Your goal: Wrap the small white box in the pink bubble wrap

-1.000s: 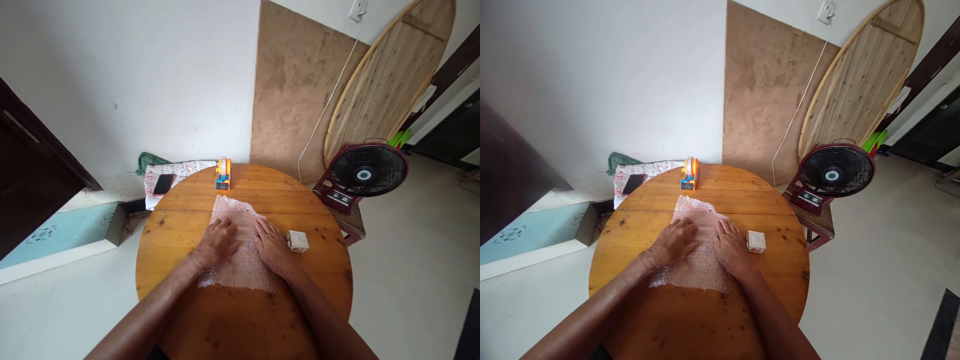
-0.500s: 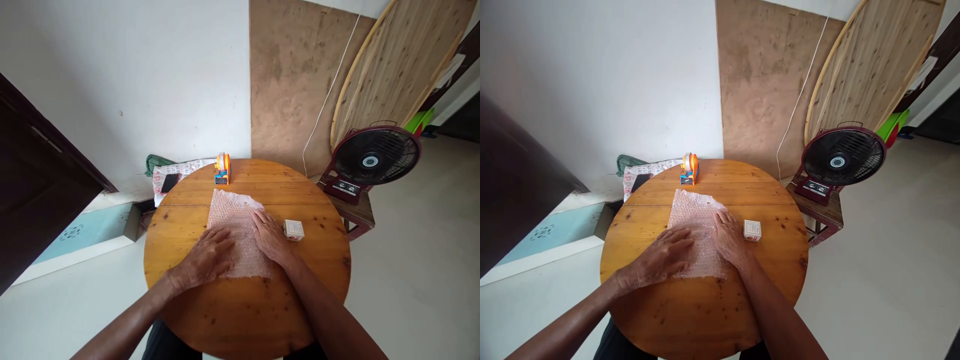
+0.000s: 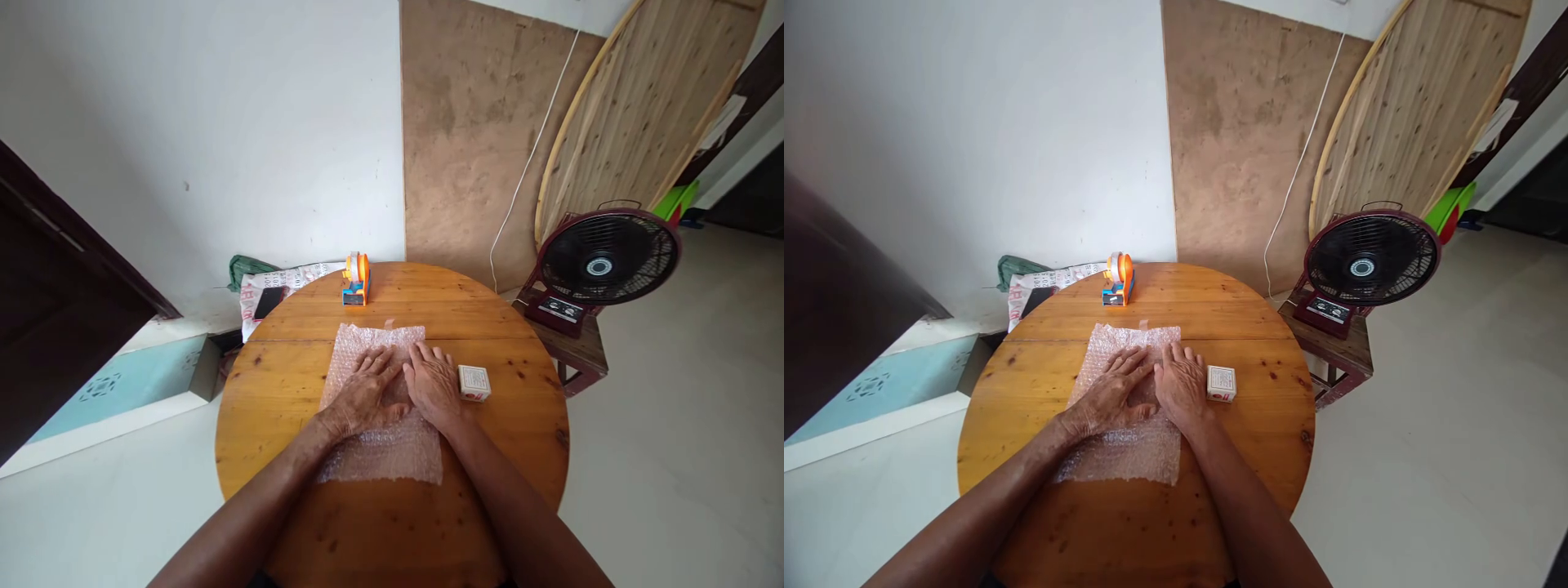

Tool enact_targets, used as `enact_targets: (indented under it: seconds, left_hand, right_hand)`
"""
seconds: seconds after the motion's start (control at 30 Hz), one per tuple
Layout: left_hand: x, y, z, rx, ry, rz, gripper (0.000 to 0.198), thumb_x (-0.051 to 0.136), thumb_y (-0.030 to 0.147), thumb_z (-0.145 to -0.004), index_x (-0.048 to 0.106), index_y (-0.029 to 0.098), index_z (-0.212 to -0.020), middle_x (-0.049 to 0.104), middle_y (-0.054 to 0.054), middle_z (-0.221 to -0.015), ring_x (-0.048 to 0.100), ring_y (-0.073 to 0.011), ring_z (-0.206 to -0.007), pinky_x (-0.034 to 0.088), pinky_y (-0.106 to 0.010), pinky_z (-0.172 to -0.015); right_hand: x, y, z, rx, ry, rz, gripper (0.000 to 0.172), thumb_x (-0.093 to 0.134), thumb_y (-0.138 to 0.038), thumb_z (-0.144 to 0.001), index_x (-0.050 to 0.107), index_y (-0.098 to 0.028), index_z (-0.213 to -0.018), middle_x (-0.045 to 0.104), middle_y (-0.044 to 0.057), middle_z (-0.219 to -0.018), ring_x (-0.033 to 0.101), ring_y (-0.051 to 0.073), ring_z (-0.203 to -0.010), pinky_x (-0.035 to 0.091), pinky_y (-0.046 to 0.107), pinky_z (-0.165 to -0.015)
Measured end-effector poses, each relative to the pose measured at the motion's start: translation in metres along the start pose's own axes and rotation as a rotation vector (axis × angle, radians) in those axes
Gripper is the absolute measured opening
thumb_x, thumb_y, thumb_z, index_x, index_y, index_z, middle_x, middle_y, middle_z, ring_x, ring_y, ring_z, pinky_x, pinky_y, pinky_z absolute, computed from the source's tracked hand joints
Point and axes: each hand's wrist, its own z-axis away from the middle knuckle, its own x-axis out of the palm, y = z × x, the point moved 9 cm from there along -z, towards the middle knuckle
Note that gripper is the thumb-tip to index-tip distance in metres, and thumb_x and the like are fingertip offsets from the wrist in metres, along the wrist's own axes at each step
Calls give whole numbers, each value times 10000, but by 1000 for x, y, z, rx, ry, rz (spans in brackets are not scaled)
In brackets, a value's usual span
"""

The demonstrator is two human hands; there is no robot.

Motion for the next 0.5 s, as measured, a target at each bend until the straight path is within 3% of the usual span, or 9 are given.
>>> enact_targets:
  seconds: [0.23,0.37,0.5]
  left_hand:
    - [-13,1,5,4,-35,54,791,582,640,-800,476,130,-1396,349,-217,-1511,250,-366,-1429,204,-542,-1159]
    - [-28,6,30,40,-109,68,706,619,584,-805,516,165,-1364,392,-197,-1490,287,-363,-1413,217,-538,-1157]
    - [-29,12,53,27,-121,115,742,590,610,-816,472,176,-1406,353,-181,-1520,248,-356,-1433,209,-529,-1160]
  right_hand:
    - [15,7,-4,19,-29,27,480,378,-287,-958,454,-91,-1390,405,158,-1497,337,305,-1376,279,455,-1063]
    - [19,9,-5,26,-53,8,511,355,-289,-962,412,-77,-1424,367,152,-1522,294,302,-1405,211,462,-1107]
    - [20,9,-6,35,-68,21,513,353,-293,-965,411,-80,-1427,367,141,-1524,293,290,-1407,199,447,-1118]
